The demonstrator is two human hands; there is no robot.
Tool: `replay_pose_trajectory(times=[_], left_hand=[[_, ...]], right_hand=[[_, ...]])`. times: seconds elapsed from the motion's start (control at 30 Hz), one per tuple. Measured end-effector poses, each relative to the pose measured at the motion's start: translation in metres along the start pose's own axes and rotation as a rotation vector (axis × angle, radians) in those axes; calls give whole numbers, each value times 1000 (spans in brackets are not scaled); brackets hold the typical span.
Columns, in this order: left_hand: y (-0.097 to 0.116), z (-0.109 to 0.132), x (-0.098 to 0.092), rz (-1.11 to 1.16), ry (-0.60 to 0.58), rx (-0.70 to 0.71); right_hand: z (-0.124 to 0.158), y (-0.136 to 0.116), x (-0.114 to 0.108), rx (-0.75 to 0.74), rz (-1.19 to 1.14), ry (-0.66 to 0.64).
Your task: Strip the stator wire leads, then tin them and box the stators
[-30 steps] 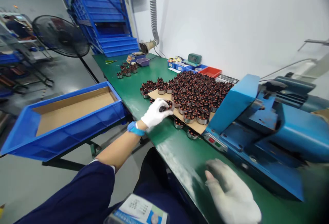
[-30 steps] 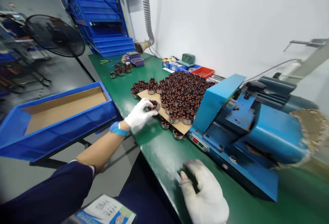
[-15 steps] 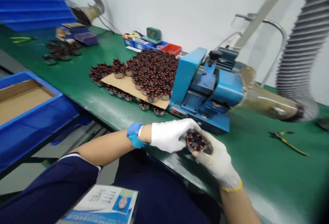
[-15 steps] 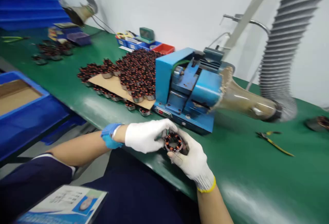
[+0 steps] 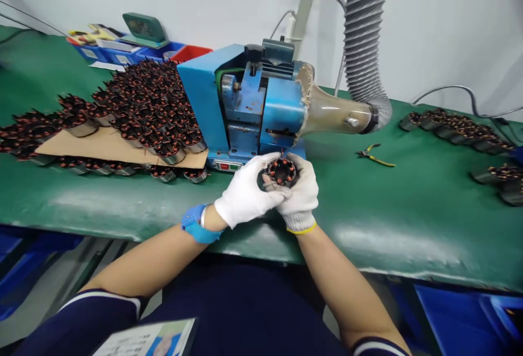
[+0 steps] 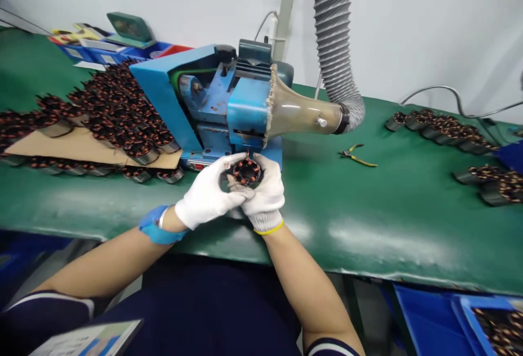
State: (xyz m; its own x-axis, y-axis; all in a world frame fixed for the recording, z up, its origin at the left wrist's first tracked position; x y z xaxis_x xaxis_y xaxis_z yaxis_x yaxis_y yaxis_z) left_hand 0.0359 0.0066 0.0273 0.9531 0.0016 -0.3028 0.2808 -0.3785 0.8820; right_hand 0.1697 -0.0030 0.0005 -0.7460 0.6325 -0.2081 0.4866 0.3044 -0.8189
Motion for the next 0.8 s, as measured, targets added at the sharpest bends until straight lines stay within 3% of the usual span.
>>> replay_pose_trajectory(times=[0.13,0.33,0.8], left_hand=[[-2,-20,4,77,22,-55],[-5,-44,-3,139,151,-89],[3,-51,0,150,178,-131]], right_hand=[[-13,-3,13,-80,54,30],[-33,-16,29,-85,95,45],[-42,-20,28,22,110,75]])
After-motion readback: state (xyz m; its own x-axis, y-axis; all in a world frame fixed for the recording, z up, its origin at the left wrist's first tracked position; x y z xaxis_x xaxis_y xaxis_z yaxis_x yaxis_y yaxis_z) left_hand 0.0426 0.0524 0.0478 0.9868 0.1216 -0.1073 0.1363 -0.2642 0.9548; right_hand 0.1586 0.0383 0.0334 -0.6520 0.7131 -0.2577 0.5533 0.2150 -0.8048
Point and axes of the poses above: each hand's wrist, its own z-axis away from the middle knuckle, its own x-axis out of the palm, y = z × x, the point moved 5 cm from there along -z, towards the middle knuckle, and after that the axes turned 10 degrees about y, right-handed, at the moved point
